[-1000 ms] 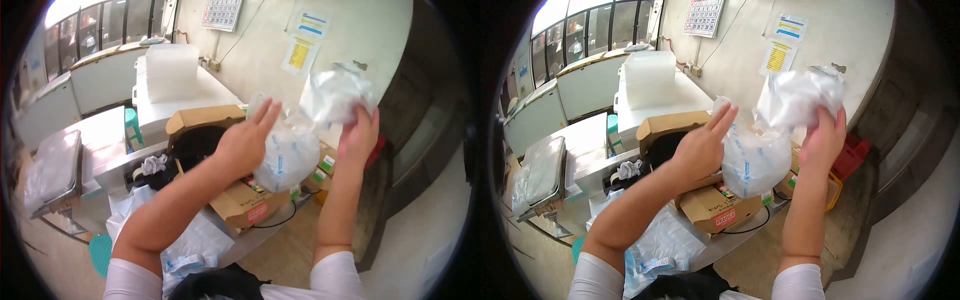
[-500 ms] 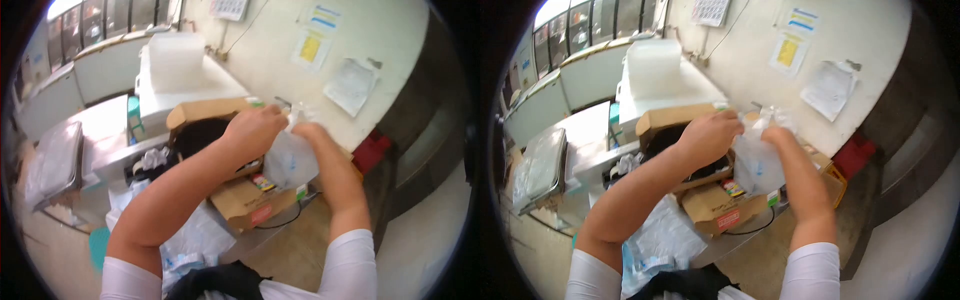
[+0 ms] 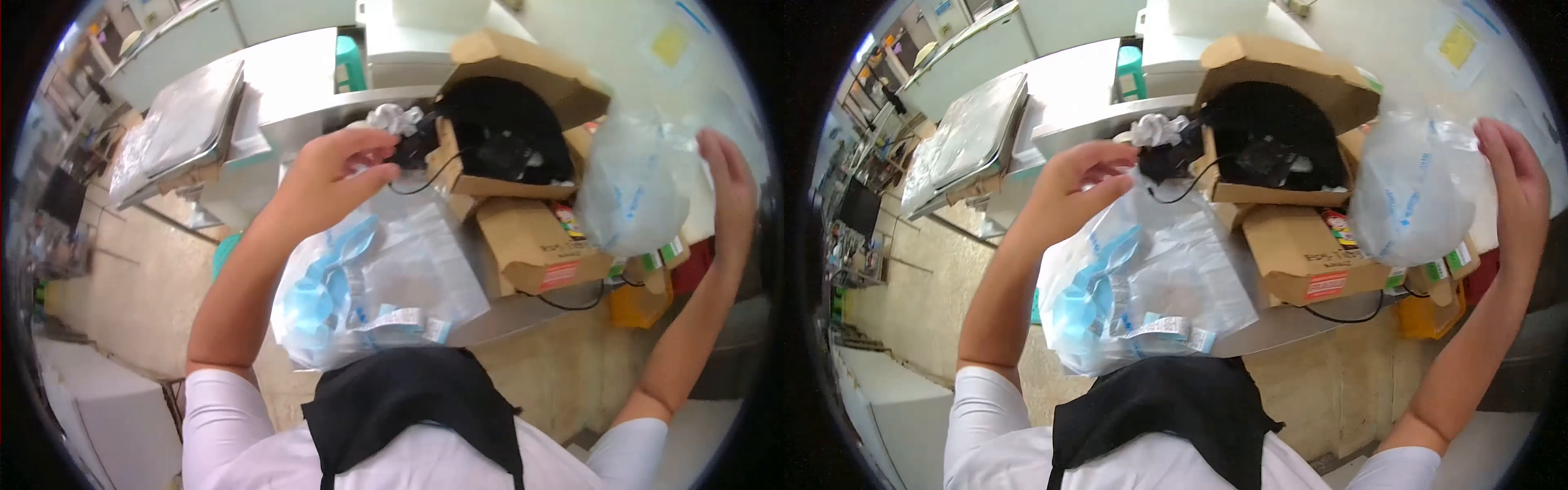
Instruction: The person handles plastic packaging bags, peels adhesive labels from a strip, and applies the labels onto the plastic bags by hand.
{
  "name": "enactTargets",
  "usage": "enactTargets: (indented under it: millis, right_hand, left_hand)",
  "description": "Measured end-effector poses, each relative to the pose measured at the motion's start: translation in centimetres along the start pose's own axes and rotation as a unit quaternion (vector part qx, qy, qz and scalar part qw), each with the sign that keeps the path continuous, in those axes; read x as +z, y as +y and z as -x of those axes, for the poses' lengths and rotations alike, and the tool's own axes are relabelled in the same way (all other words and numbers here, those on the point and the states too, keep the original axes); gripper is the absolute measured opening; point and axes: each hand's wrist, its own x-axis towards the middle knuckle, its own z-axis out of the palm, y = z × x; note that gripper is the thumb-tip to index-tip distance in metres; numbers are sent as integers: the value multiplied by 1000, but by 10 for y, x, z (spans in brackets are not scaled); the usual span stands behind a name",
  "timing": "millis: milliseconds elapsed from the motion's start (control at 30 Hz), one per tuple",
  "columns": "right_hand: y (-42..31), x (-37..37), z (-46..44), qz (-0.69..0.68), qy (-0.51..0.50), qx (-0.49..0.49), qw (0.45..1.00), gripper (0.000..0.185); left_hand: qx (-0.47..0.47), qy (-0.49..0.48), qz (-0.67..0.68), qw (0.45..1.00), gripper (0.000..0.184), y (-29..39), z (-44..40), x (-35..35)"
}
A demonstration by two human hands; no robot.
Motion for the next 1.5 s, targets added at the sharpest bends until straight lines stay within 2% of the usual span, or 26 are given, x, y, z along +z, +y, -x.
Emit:
enactTargets:
  millis: [67,133,167,200,233,267,333,533,633,667,733,833,933,1033,1133,1200,1233,1333,1367,1433,1500]
  right_hand:
    - [-3,8,49,-117,17,34,992,22]
    - [-18,39,112,-291,-130,37,947,17]
    - [-62,62,135,-290,-207,75,932,13]
    - [-73,86,153,-297,-327,164,882,10]
    - [-73,122,179,-314,-381,114,862,12]
    - [-78,150,203,-278,-453,108,840,19]
    - [-81,189,249,-240,-507,13,828,24]
    - [-117,221,276,-222,-543,-41,809,23]
    - [-123,228,278,-255,-527,-64,808,22]
    - [-123,229,279,-254,-532,-65,805,22]
    - [-125,231,281,-252,-541,-69,799,23]
    - [-136,232,279,-199,-611,-37,765,25]
    - [-137,257,293,-279,-669,85,684,33]
    - [-148,278,291,-315,-756,299,490,42]
    - [-154,276,283,-353,-746,342,450,50]
    - [-144,276,280,-411,-723,381,405,39]
    - [-141,276,278,-437,-711,398,381,36]
    - [-150,271,262,-454,-655,333,504,28]
    - [-150,271,258,-455,-643,332,518,27]
    - [-149,270,251,-457,-618,333,546,24]
    - [-141,273,252,-458,-607,351,546,23]
  left_hand:
    - [-75,65,50,994,33,-38,50,-20]
    - [-162,109,100,976,32,-65,99,-28]
    - [-194,118,60,972,30,-73,122,-26]
    - [-226,125,21,966,28,-76,143,-21]
    - [-233,113,-20,966,28,-75,159,-15]
    - [-246,115,-56,961,26,-74,172,-7]
    - [-246,143,-80,955,23,-68,193,0]
    - [-282,197,-111,933,14,-66,223,-20]
    - [-208,103,-120,965,10,-57,229,-17]
    - [-248,35,-88,964,13,-48,229,-11]
    - [-290,-96,-203,930,16,-33,223,11]
    - [-198,52,-270,941,19,-51,229,38]
    - [-169,43,-248,953,22,-71,224,35]
    - [-138,-42,-325,935,21,-75,218,33]
    - [-46,-5,-248,968,15,-80,208,31]
    - [-197,5,-50,979,15,-71,200,26]
    - [-268,11,53,962,17,-66,195,24]
    - [-293,-26,201,934,21,-62,182,16]
    - [-306,-56,167,936,15,-67,181,17]
    - [-274,-41,223,935,20,-75,180,26]
    - [-250,-36,273,928,27,-84,181,34]
